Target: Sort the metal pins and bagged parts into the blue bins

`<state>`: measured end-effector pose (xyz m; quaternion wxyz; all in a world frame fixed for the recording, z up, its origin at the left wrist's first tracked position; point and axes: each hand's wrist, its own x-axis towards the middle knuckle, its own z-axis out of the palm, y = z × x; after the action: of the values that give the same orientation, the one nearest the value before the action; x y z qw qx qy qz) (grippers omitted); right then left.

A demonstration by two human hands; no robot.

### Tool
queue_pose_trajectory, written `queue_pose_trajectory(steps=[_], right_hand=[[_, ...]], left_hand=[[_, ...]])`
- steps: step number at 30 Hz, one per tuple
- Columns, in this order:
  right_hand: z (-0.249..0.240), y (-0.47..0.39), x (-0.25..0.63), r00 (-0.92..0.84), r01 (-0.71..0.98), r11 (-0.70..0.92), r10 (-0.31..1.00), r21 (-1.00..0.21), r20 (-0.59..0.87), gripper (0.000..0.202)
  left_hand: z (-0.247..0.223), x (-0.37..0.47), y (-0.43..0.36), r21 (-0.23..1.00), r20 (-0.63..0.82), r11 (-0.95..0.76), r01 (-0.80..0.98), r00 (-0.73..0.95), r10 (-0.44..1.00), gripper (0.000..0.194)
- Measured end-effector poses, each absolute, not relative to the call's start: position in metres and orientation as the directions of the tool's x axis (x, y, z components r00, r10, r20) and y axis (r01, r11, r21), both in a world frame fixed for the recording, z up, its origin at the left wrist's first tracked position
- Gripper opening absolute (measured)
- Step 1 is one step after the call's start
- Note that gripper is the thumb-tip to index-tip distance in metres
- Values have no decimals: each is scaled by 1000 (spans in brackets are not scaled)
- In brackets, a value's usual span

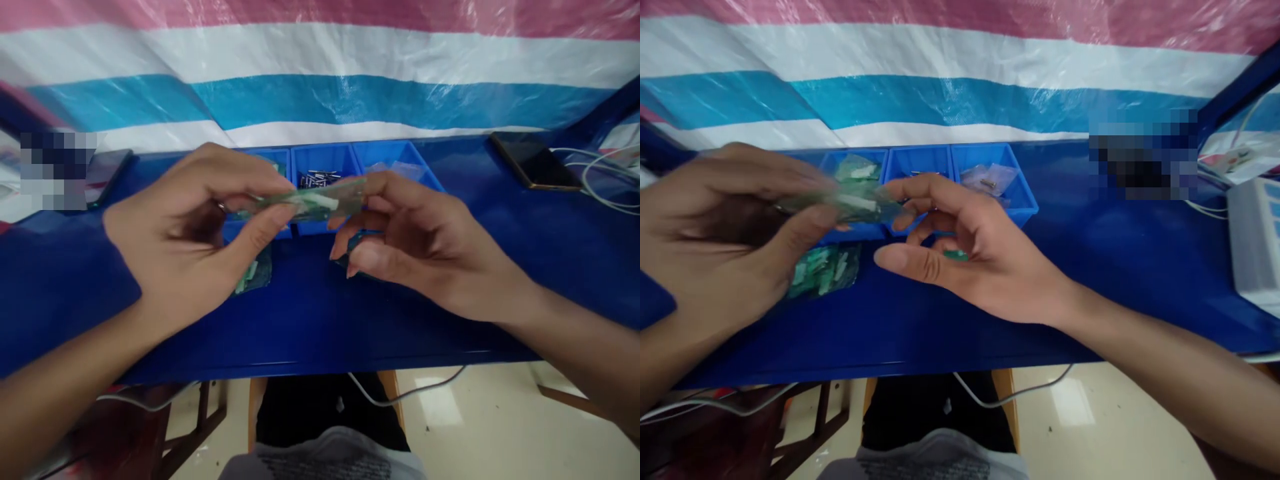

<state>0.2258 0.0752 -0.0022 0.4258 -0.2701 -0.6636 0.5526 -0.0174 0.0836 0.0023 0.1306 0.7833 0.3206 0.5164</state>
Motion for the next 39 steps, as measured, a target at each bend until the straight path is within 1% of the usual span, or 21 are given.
queue_pose_trajectory(steps=[3, 6, 8, 10, 12, 13, 15, 17, 18, 20, 22, 24, 26, 28, 30, 31, 33, 34, 36, 37, 39], right_hand=[[-5, 76, 223, -487, -79, 295, 822, -952, 295, 12], [-5, 76, 224, -399, -90, 318, 857, -944, 327, 9], [-4, 76, 227, -350, -111, 333, 869, -936, 351, 10], [-3, 76, 229, -348, -131, 340, 864, -931, 365, 9], [-2, 74, 229, -378, -120, 313, 863, -942, 335, 15], [-1, 73, 229, -394, -105, 286, 868, -953, 304, 22], [0, 71, 228, -429, -77, 235, 869, -969, 245, 30], [1, 69, 227, -462, -64, 240, 853, -969, 242, 32], [1, 70, 227, -455, -54, 274, 849, -960, 268, 30], [0, 72, 227, -388, 10, 425, 836, -905, 388, 25], [-3, 75, 230, -286, 175, 628, 769, -758, 572, 25], [-4, 80, 233, -280, 328, 747, 661, -578, 696, 29], [-3, 82, 235, -358, 394, 793, 598, -465, 717, 23], [0, 82, 236, -408, 417, 810, 571, -412, 712, 17], [3, 81, 236, -398, 419, 836, 520, -355, 756, 16], [3, 79, 235, -393, 402, 853, 490, -333, 778, 17], [4, 76, 234, -363, 364, 867, 469, -341, 805, 20], [3, 74, 232, -339, 355, 847, 511, -395, 790, 21], [3, 71, 229, -267, 291, 748, 663, -597, 700, 18], [3, 70, 228, -239, 208, 669, 742, -713, 626, 19], [3, 69, 225, -261, -19, 476, 847, -879, 463, 20]], left_hand=[[2, -12, 79, 510, 729, -794, 331, 324, 603, 17], [-2, -13, 79, 457, 711, -826, 330, 422, 562, 7], [-3, -18, 83, 386, 727, -847, 366, 444, 523, 23], [-4, -25, 91, 219, 778, -895, 389, 484, 401, 50], [-3, -29, 99, 37, 790, -914, 403, 549, 274, 61], [-3, -31, 102, -41, 792, -918, 395, 573, 211, 58], [-1, -31, 105, -147, 803, -926, 349, 589, 95, 42], [1, -29, 103, -153, 808, -941, 303, 587, 58, 28], [3, -28, 101, -93, 806, -947, 307, 581, 109, 23], [5, -25, 95, 169, 785, -910, 378, 507, 357, 11], [5, -23, 92, 469, 714, -800, 376, 373, 593, 7], [3, -21, 93, 689, 612, -681, 250, 303, 731, 11], [2, -19, 95, 827, 487, -551, 111, 350, 800, 10], [1, -17, 97, 909, 368, -416, 26, 422, 829, 15], [2, -15, 96, 937, 311, -350, -9, 476, 822, 18], [2, -15, 94, 928, 322, -372, 4, 491, 809, 15], [3, -16, 91, 827, 433, -546, 134, 468, 770, 17], [3, -18, 90, 706, 537, -670, 232, 441, 719, 18], [2, -22, 90, 346, 728, -838, 421, 444, 523, 15], [2, -24, 91, 160, 789, -871, 464, 470, 395, 25], [2, -28, 95, -112, 818, -878, 465, 545, 184, 44]])
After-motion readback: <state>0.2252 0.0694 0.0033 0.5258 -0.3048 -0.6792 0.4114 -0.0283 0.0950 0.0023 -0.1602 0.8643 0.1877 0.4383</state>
